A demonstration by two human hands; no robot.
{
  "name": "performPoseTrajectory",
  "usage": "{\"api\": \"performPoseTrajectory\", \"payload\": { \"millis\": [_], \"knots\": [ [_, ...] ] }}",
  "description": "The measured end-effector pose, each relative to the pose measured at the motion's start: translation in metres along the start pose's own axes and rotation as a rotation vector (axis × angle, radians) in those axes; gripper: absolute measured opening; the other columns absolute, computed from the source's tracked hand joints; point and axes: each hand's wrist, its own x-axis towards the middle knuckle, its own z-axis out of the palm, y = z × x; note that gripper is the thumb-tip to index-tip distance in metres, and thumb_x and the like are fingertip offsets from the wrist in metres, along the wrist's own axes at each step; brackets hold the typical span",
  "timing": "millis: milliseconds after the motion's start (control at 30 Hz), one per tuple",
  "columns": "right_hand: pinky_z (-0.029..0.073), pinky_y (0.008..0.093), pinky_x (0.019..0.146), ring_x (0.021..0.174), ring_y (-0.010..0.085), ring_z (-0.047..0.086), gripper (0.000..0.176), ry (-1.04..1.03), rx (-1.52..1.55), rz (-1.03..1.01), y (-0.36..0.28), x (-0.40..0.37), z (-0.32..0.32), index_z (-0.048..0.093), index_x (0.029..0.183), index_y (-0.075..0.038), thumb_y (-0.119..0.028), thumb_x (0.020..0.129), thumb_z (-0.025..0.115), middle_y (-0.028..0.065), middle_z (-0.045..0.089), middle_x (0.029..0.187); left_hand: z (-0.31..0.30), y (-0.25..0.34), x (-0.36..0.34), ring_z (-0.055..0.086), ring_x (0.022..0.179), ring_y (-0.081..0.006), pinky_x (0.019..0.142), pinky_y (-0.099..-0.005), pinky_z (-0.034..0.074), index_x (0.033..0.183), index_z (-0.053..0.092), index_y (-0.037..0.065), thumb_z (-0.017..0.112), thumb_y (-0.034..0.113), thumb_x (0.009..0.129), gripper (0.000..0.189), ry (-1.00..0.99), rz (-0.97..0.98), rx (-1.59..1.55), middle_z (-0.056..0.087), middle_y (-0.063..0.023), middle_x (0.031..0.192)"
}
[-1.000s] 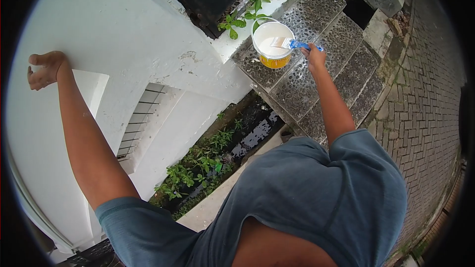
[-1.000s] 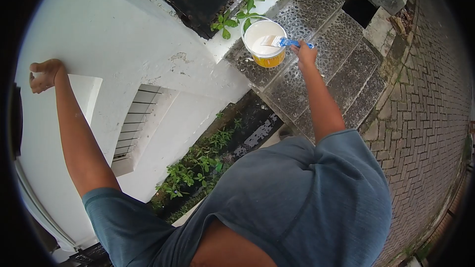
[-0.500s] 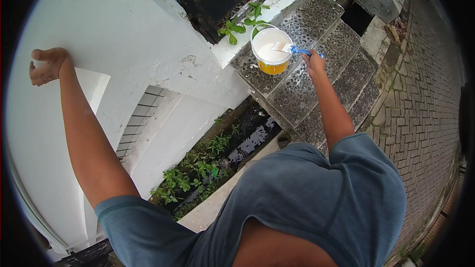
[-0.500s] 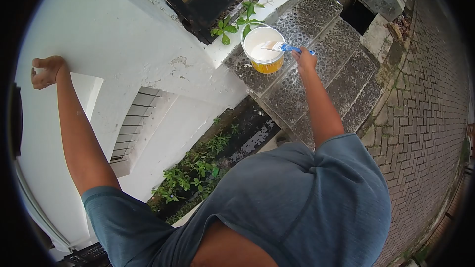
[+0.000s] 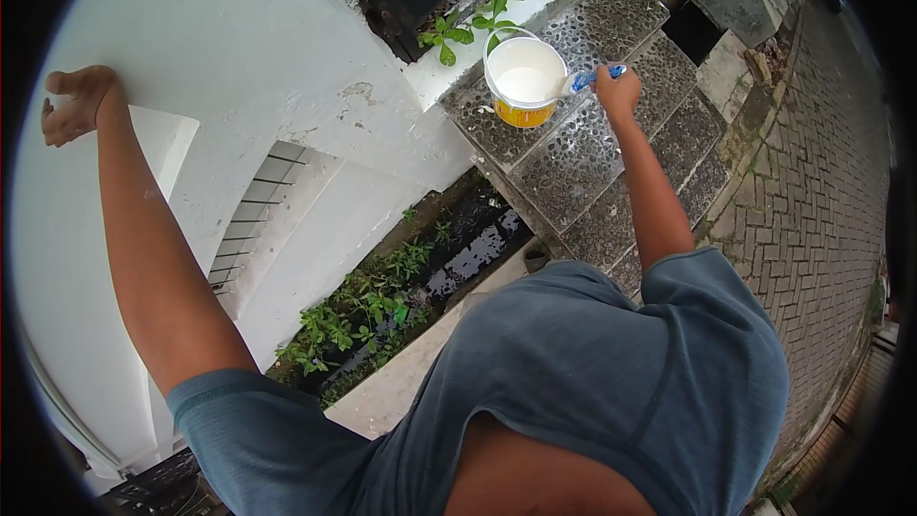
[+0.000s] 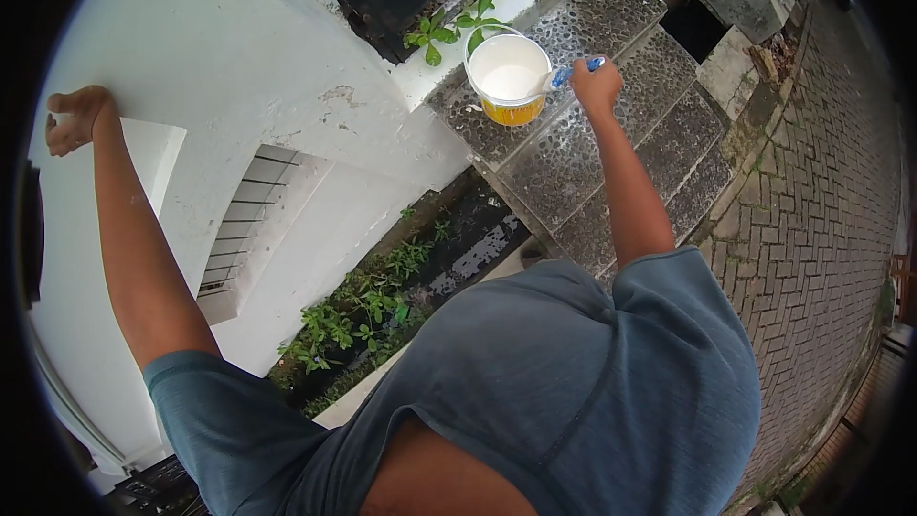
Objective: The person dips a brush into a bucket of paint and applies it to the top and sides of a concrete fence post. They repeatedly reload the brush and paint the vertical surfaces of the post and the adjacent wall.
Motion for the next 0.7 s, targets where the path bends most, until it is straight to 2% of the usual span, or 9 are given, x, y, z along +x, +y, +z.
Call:
{"api": "performPoseTrajectory", "payload": {
  "millis": [100, 267, 367, 467, 567, 700],
  "knots": [
    [0.055, 0.0327, 0.060, 0.057, 0.0214, 0.070, 0.019, 0.000, 0.003, -0.011, -0.005, -0.001, -0.006, 0.064, 0.080, 0.002, -0.017, 0.079, 0.065, 0.0123, 0.068, 0.062, 0.002, -0.005, 0.001, 0.039, 0.109, -0.0312, 0.095, -0.0458, 0.045, 0.101, 0.041, -0.011, 0.019, 0.096, 0.071, 0.113, -0.039, -0.030, -0.009, 0.036, -0.0211, 0.109],
    [0.057, 0.0321, 0.061, 0.058, 0.0225, 0.070, 0.019, -0.032, 0.070, 0.004, 0.014, 0.016, -0.005, 0.062, 0.084, 0.004, -0.015, 0.083, 0.064, 0.0137, 0.069, 0.066, 0.011, -0.012, 0.005, 0.044, 0.101, -0.0311, 0.090, -0.0470, 0.048, 0.094, 0.042, -0.010, 0.017, 0.100, 0.065, 0.116, 0.064, 0.024, -0.021, 0.038, -0.0221, 0.104],
    [0.060, 0.0313, 0.060, 0.066, 0.0239, 0.070, 0.013, -0.085, 0.524, 0.175, 0.012, 0.019, -0.009, 0.059, 0.092, 0.005, -0.007, 0.090, 0.061, 0.0159, 0.067, 0.082, 0.011, -0.014, 0.007, 0.044, 0.100, -0.0312, 0.089, -0.0473, 0.048, 0.093, 0.042, -0.010, 0.018, 0.099, 0.065, 0.115, 0.068, 0.024, -0.015, 0.038, -0.0223, 0.104],
    [0.062, 0.0327, 0.061, 0.070, 0.0296, 0.071, 0.019, -0.030, 0.747, 0.310, 0.011, 0.023, -0.007, 0.051, 0.101, 0.012, -0.001, 0.090, 0.058, 0.0207, 0.064, 0.089, 0.010, -0.011, 0.005, 0.044, 0.100, -0.0317, 0.089, -0.0479, 0.047, 0.093, 0.042, -0.010, 0.019, 0.099, 0.066, 0.115, 0.067, 0.030, -0.027, 0.038, -0.0227, 0.104],
    [0.062, 0.0329, 0.061, 0.072, 0.0296, 0.071, 0.022, -0.041, 0.830, 0.407, 0.037, 0.027, 0.004, 0.049, 0.105, 0.012, -0.001, 0.089, 0.059, 0.0213, 0.063, 0.092, 0.005, -0.002, 0.001, 0.044, 0.101, -0.0322, 0.089, -0.0480, 0.047, 0.094, 0.043, -0.011, 0.018, 0.098, 0.067, 0.115, 0.046, 0.040, -0.038, 0.039, -0.0233, 0.105],
    [0.063, 0.0324, 0.063, 0.073, 0.0293, 0.070, 0.022, -0.031, 0.741, 0.444, 0.074, 0.015, 0.015, 0.050, 0.105, 0.013, -0.001, 0.090, 0.059, 0.0204, 0.062, 0.095, 0.004, -0.008, 0.004, 0.044, 0.103, -0.0324, 0.090, -0.0476, 0.046, 0.099, 0.044, -0.014, 0.018, 0.098, 0.068, 0.119, 0.023, 0.049, -0.008, 0.039, -0.0248, 0.108]
  ]
}}
